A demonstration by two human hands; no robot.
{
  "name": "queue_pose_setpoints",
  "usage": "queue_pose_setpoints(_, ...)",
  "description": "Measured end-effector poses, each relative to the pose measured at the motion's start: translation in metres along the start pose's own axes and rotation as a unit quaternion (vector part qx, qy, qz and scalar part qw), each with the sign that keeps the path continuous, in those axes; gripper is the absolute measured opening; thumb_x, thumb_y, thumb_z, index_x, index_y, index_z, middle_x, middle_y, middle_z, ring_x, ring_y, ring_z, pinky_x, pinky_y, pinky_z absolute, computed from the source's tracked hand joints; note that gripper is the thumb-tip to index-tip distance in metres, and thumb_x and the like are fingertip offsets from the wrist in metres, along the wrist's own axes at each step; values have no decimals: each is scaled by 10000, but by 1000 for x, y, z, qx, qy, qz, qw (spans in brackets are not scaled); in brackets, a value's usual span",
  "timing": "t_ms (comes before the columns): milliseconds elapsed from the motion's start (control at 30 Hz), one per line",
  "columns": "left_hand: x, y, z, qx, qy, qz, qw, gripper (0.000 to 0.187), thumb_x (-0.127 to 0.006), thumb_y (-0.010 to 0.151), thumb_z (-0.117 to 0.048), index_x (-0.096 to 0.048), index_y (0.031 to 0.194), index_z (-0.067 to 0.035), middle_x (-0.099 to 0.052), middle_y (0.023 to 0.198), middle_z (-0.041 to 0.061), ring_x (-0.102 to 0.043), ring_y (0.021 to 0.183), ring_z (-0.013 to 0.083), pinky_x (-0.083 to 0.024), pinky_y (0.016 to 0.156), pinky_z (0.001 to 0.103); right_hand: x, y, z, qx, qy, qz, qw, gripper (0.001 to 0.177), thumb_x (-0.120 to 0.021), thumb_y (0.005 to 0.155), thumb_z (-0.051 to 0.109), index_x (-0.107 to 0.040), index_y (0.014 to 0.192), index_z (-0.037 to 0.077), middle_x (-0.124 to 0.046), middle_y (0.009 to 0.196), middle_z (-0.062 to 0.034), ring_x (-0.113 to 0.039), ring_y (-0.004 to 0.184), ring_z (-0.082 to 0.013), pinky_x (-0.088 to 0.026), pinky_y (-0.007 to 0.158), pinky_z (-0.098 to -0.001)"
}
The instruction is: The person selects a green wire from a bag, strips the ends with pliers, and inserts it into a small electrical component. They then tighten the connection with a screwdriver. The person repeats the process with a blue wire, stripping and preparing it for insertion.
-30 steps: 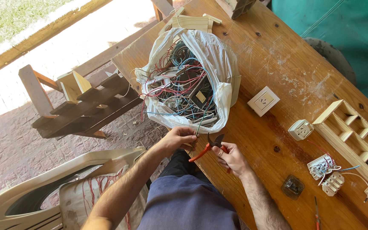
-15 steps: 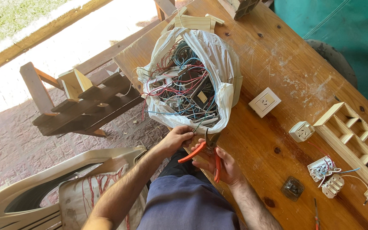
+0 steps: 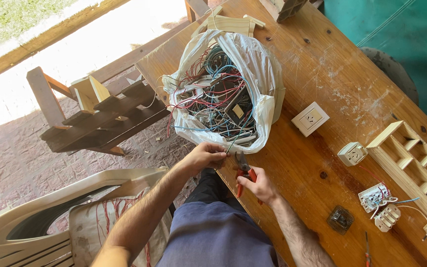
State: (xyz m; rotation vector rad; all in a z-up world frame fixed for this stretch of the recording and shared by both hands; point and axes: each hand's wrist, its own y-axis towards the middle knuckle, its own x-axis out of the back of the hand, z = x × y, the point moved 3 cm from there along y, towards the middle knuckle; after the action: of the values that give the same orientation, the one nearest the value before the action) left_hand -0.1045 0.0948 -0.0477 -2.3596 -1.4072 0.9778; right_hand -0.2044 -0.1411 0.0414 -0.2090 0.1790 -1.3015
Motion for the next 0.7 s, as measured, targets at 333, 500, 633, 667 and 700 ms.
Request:
queue_pose_setpoints(333, -13, -4, -9, 13, 74, -40, 996, 237, -884, 998, -140, -855, 1184, 3, -833, 875, 145, -839, 735, 186, -720, 660, 287, -1, 38, 37, 58, -249, 37, 966, 182, -818, 976, 152, -804, 1147, 91, -830, 940, -214, -797, 895, -301, -641, 844, -475)
queue_pose_setpoints(500, -12, -5, -8, 34, 43, -46, 997, 205, -867, 1000, -121, -845, 1145, 23, -832, 885, 183, -860, 758, 246, -758, 697, 382, 3, 58, 0, -6, -285, 7, 958, 306, -921, 868, 410, -746, 929, 166, -643, 691, -89, -626, 698, -212, -533, 677, -383)
queue_pose_setpoints(633, -2, 4, 9, 32, 49, -35, 998, 214, -826, 1026, -101, -825, 1194, 31, -833, 913, 198, -859, 787, 250, -759, 719, 392, -1, 62, 11, -45, -283, 4, 958, 329, -916, 832, 428, -712, 831, 170, -632, 641, -37, -620, 651, -199, -508, 644, -358)
queue_pose_setpoints(667, -2, 5, 10, 33, 57, -26, 997, 209, -812, 1033, -93, -818, 1206, 24, -828, 910, 187, -856, 789, 240, -757, 720, 379, 3, 65, 2, -66, -275, 23, 959, 295, -889, 861, 407, -739, 904, 157, -680, 718, -91, -665, 733, -234, -547, 712, -399)
queue_pose_setpoints(700, -2, 5, 11, 34, 64, -18, 997, 207, -798, 1039, -84, -810, 1219, 18, -824, 907, 177, -853, 790, 230, -756, 721, 366, 8, 67, -6, -86, -268, 41, 959, 274, -863, 891, 385, -766, 977, 144, -727, 794, -144, -709, 814, -269, -586, 779, -440)
